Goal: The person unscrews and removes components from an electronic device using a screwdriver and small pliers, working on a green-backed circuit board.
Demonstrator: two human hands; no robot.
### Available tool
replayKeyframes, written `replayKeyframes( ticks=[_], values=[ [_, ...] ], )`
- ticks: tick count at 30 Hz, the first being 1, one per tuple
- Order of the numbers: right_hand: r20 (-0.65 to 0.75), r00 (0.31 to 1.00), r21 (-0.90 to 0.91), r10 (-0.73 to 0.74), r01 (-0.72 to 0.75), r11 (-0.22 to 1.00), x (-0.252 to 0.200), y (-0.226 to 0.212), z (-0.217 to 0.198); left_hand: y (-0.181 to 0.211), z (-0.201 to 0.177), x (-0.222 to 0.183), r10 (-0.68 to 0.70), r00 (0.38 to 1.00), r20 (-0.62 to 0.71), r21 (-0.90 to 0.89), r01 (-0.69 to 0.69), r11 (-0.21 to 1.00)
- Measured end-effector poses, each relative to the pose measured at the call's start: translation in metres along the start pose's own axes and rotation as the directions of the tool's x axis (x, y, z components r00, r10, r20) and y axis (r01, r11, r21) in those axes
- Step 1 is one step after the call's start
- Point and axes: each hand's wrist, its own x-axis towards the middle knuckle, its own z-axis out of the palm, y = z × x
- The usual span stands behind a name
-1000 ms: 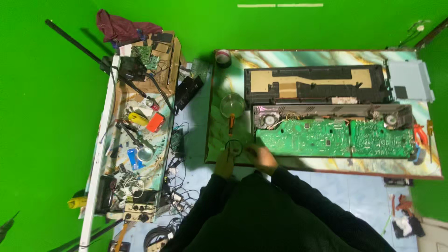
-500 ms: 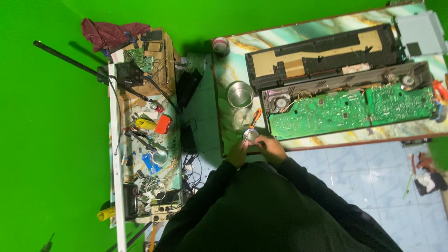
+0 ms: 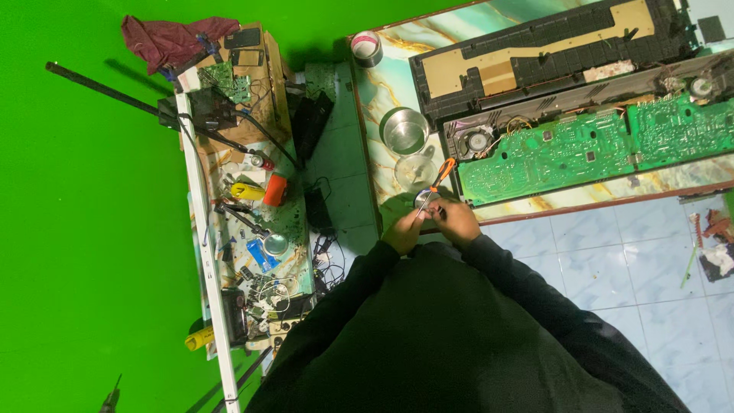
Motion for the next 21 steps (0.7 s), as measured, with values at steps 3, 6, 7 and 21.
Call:
replayKeyframes(
  ticks=[3,6,7,21],
  values=[
    [-0.02,0.998,0.015,0.057,-0.056,0.998,-0.003,-0.001,0.002,0.003,-0.003,0.002,-0.091,0.995,0.028,-0.013,0.091,0.996],
    [-0.075,0.997,-0.043,0.009,-0.013,0.999,-0.004,-0.001,0.005,0.005,-0.007,0.002,0.079,0.997,-0.003,-0.024,-0.079,0.997],
    [-0.108,0.994,-0.036,-0.025,0.022,0.999,-0.004,-0.001,0.005,0.006,-0.008,0.004,0.118,0.993,-0.022,0.031,-0.117,0.993],
    [-0.204,0.972,0.408,0.116,-0.023,0.913,-0.03,-0.057,-0.012,0.05,-0.023,-0.001,0.2,0.975,0.1,0.114,-0.211,0.971]
  ],
)
